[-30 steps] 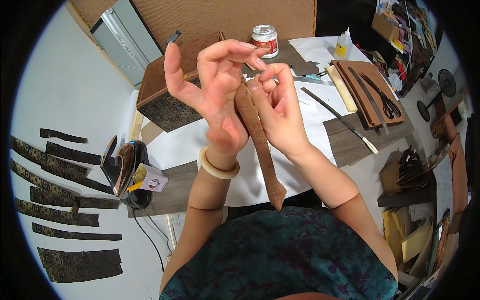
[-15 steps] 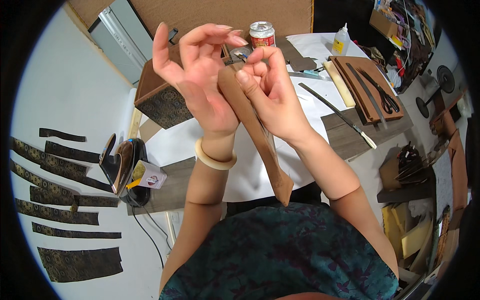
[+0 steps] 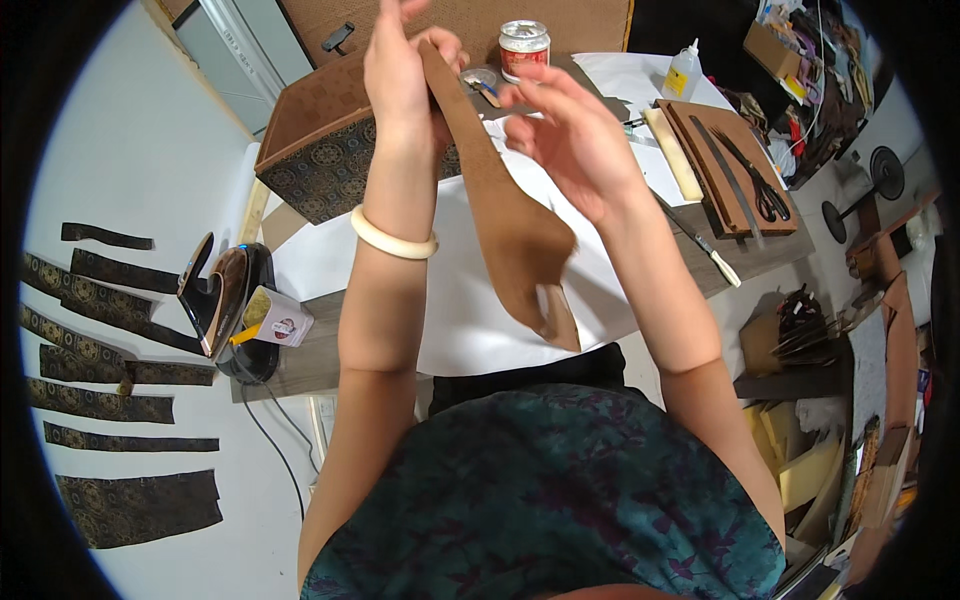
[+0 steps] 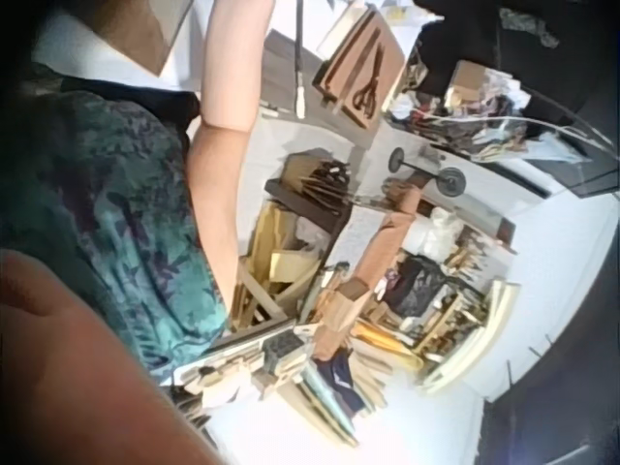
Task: The person assembles a decorative box by applying adhesive to a brown strip, folding and pressing it into shape, and ironing the edges to set the bond. The person then places the assembled piece into a patterned box.
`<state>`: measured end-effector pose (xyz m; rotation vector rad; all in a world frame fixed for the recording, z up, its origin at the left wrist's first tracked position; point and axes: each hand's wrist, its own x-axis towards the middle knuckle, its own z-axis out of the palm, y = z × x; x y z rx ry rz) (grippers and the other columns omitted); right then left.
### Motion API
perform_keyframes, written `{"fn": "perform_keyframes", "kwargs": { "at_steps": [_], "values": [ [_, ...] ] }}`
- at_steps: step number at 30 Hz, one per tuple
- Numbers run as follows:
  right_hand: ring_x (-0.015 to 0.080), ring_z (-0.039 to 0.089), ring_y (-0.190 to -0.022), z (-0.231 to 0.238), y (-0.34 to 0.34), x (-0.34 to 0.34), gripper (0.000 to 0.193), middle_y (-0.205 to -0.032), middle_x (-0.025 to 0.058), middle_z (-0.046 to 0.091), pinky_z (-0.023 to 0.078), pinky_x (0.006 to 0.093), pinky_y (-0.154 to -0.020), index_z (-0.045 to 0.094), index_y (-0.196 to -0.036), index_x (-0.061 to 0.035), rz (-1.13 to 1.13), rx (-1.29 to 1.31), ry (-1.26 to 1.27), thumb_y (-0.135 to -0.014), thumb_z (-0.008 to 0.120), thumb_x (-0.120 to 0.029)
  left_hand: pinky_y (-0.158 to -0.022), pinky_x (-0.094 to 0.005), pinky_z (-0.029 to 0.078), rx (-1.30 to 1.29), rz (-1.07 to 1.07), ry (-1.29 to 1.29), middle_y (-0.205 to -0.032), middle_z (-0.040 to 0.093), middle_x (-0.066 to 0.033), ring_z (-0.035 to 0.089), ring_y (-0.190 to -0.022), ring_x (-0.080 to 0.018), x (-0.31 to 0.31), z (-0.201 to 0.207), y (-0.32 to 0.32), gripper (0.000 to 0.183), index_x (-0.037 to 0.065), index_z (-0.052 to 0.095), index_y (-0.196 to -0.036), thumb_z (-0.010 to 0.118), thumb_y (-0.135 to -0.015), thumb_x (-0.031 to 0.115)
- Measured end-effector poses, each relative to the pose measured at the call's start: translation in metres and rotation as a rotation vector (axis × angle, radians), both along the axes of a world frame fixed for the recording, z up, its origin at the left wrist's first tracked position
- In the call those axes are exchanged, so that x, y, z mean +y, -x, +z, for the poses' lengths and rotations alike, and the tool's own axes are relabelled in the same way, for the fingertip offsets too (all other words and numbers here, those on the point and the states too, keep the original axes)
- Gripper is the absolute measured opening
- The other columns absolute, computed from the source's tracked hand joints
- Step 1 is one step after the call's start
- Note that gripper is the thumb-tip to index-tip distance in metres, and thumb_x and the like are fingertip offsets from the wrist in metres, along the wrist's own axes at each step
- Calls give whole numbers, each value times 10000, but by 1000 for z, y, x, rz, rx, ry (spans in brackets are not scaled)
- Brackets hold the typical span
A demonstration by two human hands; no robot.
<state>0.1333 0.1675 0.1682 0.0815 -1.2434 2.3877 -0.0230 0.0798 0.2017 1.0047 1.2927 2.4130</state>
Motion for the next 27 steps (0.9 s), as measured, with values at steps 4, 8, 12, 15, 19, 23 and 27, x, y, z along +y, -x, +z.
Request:
{"fn": "perform_keyframes", "kwargs": {
  "at_steps": [4,8,12,15,19,23,27],
  "values": [
    [112,518,-723,-24,-26,5,133,-919,44,617,436,272,-696,560,-1100,-74,-37,-32,-92,-1031,565,-188,-518,-284,409,-136,21,132,-597,563,-60,510,-543,-127,6,-26,-3,484,48,502,-1314,398,-1089,464],
    [121,522,-783,-23,-55,-6,187,-944,59,604,448,272,-747,557,-1109,-35,-108,133,-305,-1037,550,-207,-520,-284,415,-60,20,138,-595,559,-52,513,-554,-113,2,-29,-6,479,56,539,-1274,387,-1091,472],
    [192,567,-886,-28,-77,-11,447,-1027,131,606,472,301,-799,594,-1142,6,-389,516,-748,-863,787,-286,-527,-291,428,-9,11,143,-601,556,-50,514,-553,-118,4,-29,-6,473,56,555,-1253,379,-1092,466],
    [232,631,-891,-21,-88,-18,415,-1064,150,634,508,329,-750,667,-1117,-20,-657,570,-1106,-760,826,-160,-766,-300,471,-21,-6,151,-622,583,-34,503,-619,-113,7,-31,-9,573,9,529,-1351,316,-1096,476],
    [262,669,-876,-21,-82,-22,424,-1081,140,651,533,354,-733,707,-1083,-58,-848,656,-1285,-671,811,-59,-814,-297,470,89,191,34,-1042,655,-175,573,-929,-167,6,-37,-25,504,-4,482,-1342,341,-1101,415],
    [263,670,-862,-19,-82,-24,462,-1067,100,680,544,348,-722,723,-1092,-89,-928,682,-1350,-648,812,1,-1212,-439,243,420,409,-117,-1484,464,-223,408,-1419,-288,-29,-55,-70,663,-29,270,-1495,401,-1049,444],
    [262,671,-855,-16,-81,-27,486,-1063,88,694,543,340,-711,729,-1116,-95,-908,712,-1345,-648,816,5,-1229,-510,166,882,343,-196,-1520,428,-301,380,-1456,-409,-68,-64,-138,1127,3,47,-1548,705,-865,611]
  ]
}}
